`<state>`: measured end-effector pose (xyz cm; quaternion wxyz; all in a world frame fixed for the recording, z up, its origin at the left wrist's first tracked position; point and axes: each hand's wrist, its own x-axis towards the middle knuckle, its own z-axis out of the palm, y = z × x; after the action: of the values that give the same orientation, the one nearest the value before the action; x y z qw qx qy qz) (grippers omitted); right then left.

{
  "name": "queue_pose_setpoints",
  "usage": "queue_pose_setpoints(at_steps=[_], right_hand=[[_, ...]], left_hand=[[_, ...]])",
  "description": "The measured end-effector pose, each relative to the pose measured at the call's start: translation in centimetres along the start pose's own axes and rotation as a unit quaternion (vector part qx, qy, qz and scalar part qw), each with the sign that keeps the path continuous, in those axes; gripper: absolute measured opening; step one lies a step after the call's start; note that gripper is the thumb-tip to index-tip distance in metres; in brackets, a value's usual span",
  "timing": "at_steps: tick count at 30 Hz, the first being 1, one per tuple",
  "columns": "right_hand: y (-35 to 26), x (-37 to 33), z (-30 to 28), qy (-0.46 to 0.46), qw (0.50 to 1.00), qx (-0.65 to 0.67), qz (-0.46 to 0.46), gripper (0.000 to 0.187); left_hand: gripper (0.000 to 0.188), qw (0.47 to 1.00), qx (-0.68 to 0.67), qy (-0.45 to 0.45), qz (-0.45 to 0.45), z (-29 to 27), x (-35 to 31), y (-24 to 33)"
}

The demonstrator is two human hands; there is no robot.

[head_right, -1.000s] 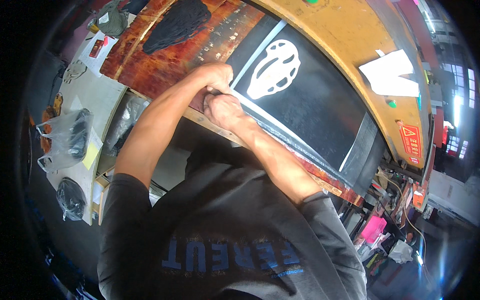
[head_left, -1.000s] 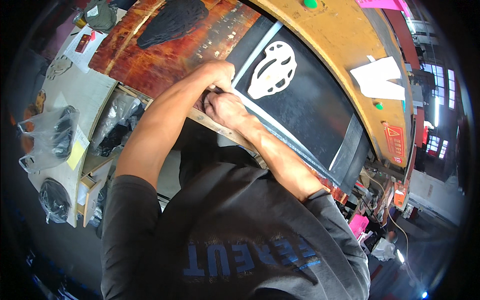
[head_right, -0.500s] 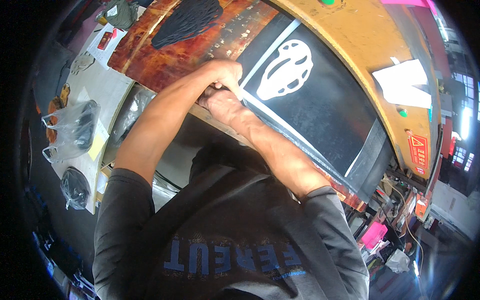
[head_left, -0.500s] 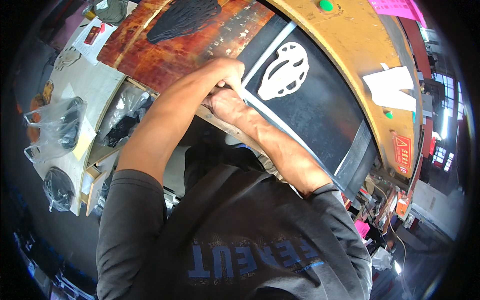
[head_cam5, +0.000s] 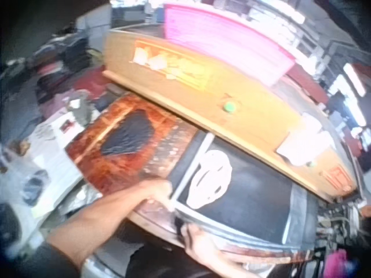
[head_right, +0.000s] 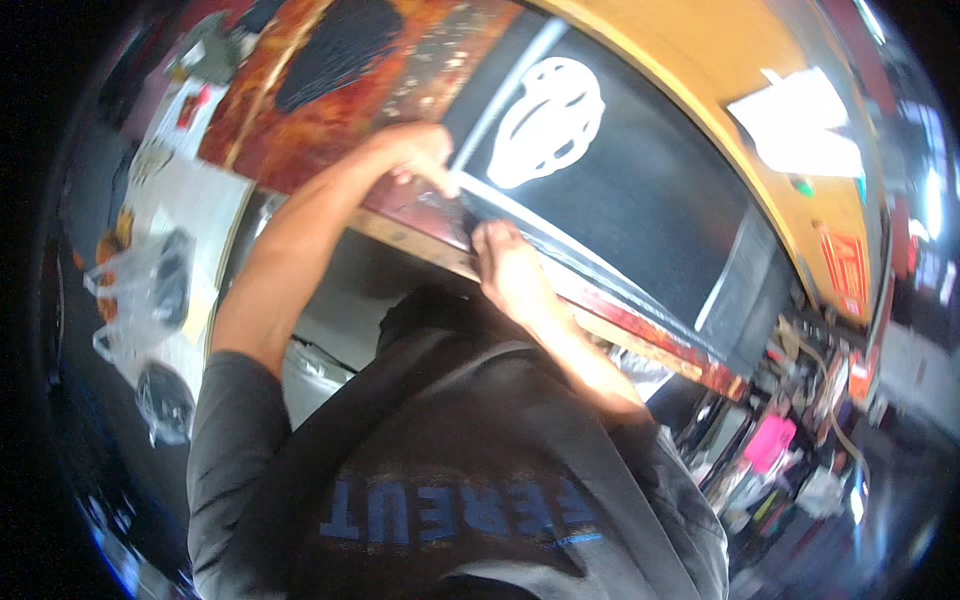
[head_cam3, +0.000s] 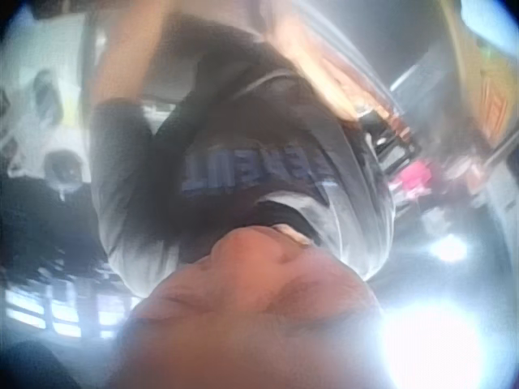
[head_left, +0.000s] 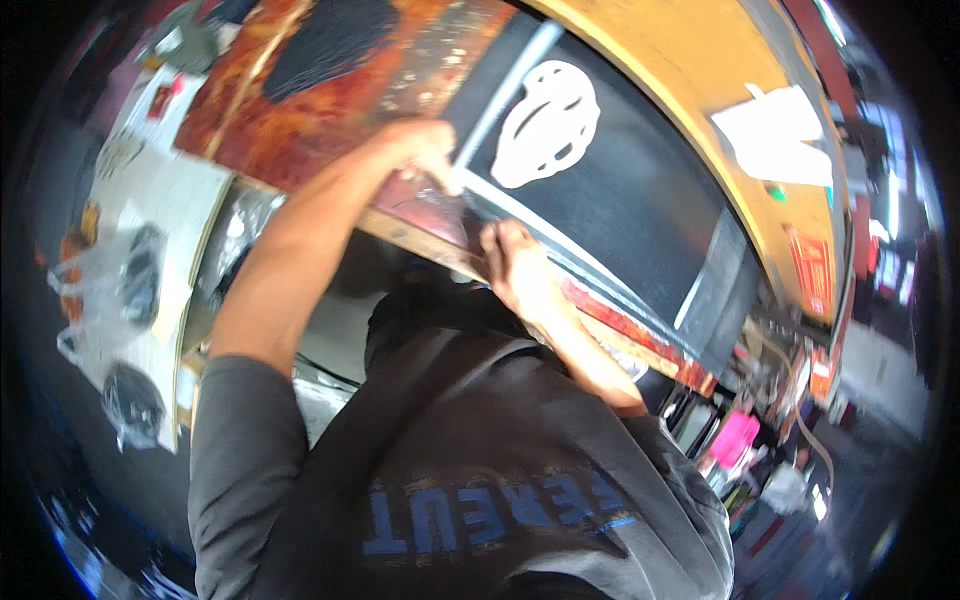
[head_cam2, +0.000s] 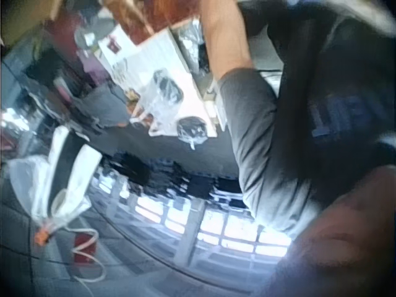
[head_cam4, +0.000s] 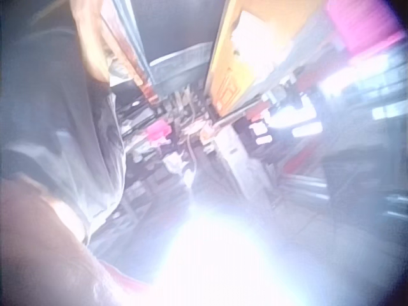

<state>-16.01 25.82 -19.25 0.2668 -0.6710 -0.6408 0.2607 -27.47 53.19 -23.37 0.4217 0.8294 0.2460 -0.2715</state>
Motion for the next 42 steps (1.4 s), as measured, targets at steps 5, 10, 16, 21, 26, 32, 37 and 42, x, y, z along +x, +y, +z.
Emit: queue_pose_setpoints(at_steps=[5, 10, 16, 21, 26, 32, 37, 42], right_hand=[[5.0, -17.3, -4.9, 0.027, 0.971, 0.029, 0.238, 0.014], [10.6, -35.1, -4.4, -0.252, 0.786, -0.170, 0.538, 0.033], [11.8, -37.0, -5.4, 0.178, 0.819, -0.018, 0.545, 0.023], [9.4, -21.2, -4.5, 0.273, 0.896, -0.223, 0.270, 0.038], [9.6, -16.8, -3.5, 0.032, 0.880, -0.272, 0.387, 0.077], [11.6, -18.1, -5.4, 0.091, 0.846, -0.268, 0.452, 0.091], [10.7, -16.7, -3.9, 0.045, 0.900, -0.208, 0.380, 0.078], [13.3, -21.0, -6.8, 0.117, 0.829, -0.254, 0.484, 0.078]], left_hand=[[0.050, 0.998, -0.049, 0.023, -0.030, 0.4, -0.6, 0.6], [0.041, 0.988, 0.104, 0.103, 0.058, 2.4, -6.0, 2.5], [0.025, 0.937, 0.069, 0.291, 0.180, 7.3, -6.1, 6.6], [0.064, 0.900, 0.246, 0.096, 0.346, 16.6, 1.3, 14.7], [0.078, 0.847, 0.317, 0.071, 0.421, 18.9, 6.1, 15.3], [0.084, 0.831, 0.333, 0.057, 0.442, 18.0, 6.3, 14.9], [0.089, 0.817, 0.355, 0.050, 0.452, 19.0, 7.2, 17.7], [0.085, 0.825, 0.312, 0.050, 0.469, 17.2, 6.4, 15.6]])
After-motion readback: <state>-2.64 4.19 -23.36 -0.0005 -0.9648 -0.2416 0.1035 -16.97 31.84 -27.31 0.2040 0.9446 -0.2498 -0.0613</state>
